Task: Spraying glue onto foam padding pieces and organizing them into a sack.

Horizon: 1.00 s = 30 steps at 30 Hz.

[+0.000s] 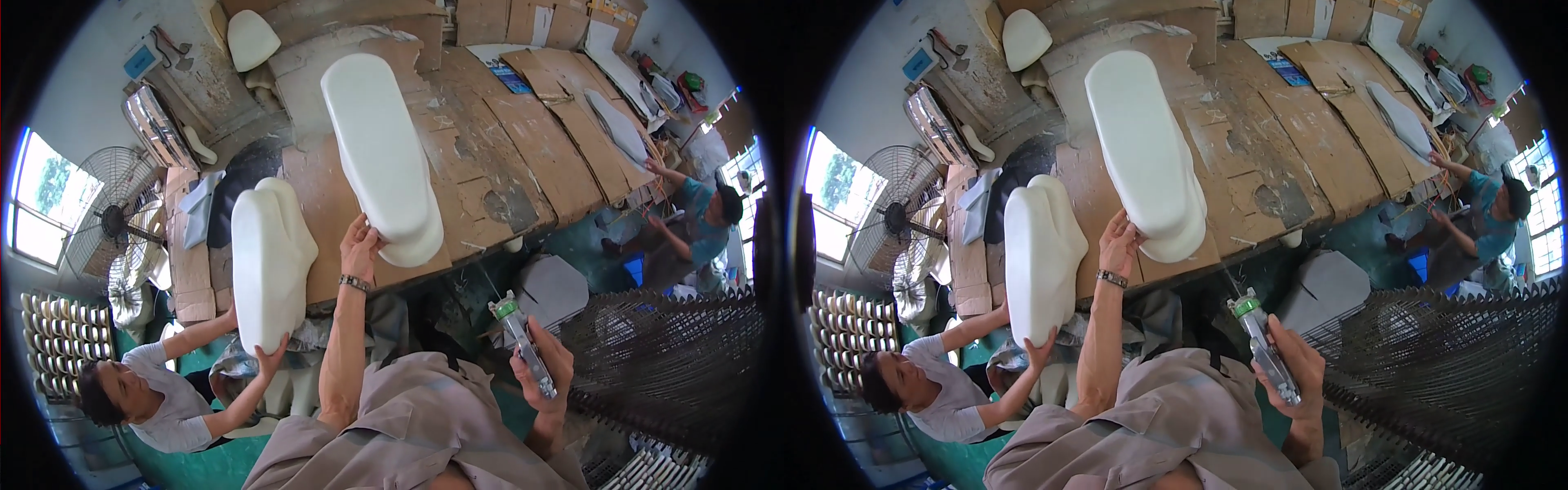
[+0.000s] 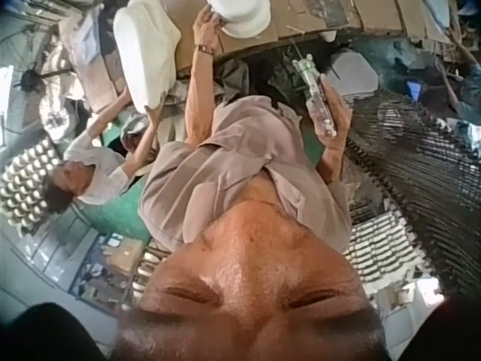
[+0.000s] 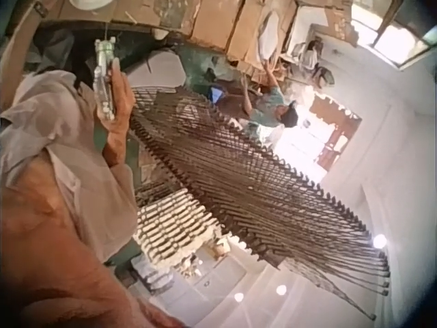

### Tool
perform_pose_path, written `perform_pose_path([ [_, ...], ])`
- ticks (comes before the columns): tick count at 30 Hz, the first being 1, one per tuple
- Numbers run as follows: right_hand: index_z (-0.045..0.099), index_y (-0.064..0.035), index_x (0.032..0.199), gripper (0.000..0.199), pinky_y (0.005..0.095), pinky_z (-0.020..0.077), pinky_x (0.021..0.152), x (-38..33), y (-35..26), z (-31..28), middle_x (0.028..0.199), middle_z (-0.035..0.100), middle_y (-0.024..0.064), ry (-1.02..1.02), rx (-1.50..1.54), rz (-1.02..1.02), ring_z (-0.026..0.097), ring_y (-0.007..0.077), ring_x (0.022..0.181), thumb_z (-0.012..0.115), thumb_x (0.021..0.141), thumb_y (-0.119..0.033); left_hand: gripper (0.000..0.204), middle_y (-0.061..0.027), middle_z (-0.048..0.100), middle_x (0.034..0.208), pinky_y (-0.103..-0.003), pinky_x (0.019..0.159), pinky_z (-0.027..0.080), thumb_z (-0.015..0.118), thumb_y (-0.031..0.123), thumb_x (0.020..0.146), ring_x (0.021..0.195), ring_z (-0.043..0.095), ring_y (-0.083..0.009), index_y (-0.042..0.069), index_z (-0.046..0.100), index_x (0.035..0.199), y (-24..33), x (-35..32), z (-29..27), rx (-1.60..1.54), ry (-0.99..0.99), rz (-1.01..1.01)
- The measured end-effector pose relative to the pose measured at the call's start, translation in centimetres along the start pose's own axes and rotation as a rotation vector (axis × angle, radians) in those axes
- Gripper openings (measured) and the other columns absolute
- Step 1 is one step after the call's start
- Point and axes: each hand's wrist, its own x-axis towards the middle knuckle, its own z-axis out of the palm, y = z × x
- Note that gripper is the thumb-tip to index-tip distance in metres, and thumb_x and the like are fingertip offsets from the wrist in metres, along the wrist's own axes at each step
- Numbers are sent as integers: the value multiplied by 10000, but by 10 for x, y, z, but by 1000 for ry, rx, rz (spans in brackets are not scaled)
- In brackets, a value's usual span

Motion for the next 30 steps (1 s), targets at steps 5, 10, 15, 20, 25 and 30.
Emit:
perform_pose_path([
  [5, 604, 109, 1303, 527, 318, 540, 686, -12, 3, -9, 899, 684, 156, -101, 43, -21, 679, 208, 745, 756, 862, -135, 425, -126, 650, 1271, -386, 898, 609, 529, -13, 1026, 1074, 675, -210, 8, 464, 1445, 0, 0, 0, -24, -25, 1],
  [10, 606, 96, 1310, 540, 313, 540, 686, -25, 4, -18, 905, 678, 164, -75, 18, -1, 674, 226, 750, 762, 826, -84, 433, -123, 668, 1178, -378, 872, 601, 529, -16, 1025, 999, 678, -205, -15, 454, 1452, 2, -1, 3, -62, 14, -3],
  [15, 610, 82, 1315, 576, 325, 527, 676, -39, 4, -32, 890, 671, 169, -167, 85, 73, 672, 258, 758, 795, 790, -65, 417, -143, 645, 1236, -408, 902, 604, 510, -5, 1033, 1033, 671, -219, -23, 456, 1447, 4, -1, 4, -80, -8, 8],
  [20, 598, 93, 1319, 535, 330, 521, 662, -47, 10, -37, 859, 665, 160, -28, 32, 146, 659, 238, 712, 764, 890, -181, 403, -153, 637, 1257, -418, 888, 601, 491, 31, 1051, 1040, 670, -224, -29, 457, 1448, 3, 3, 2, -95, -32, 12],
  [25, 586, 95, 1338, 521, 322, 543, 712, -28, 10, -27, 842, 690, 128, 72, -7, 82, 677, 220, 745, 726, 913, -172, 305, -120, 649, 1209, -402, 861, 584, 533, 116, 1059, 999, 675, -212, -4, 539, 1339, 6, 10, 7, -63, -51, -68],
  [30, 591, 76, 1352, 516, 326, 546, 727, -8, 2, 0, 879, 705, 126, 73, 123, 69, 682, 210, 771, 721, 911, -156, 437, -60, 631, 1317, -408, 1030, 523, 619, 231, 1033, 1186, 618, -192, 27, 503, 1402, 20, 20, 43, -442, -247, -37],
])
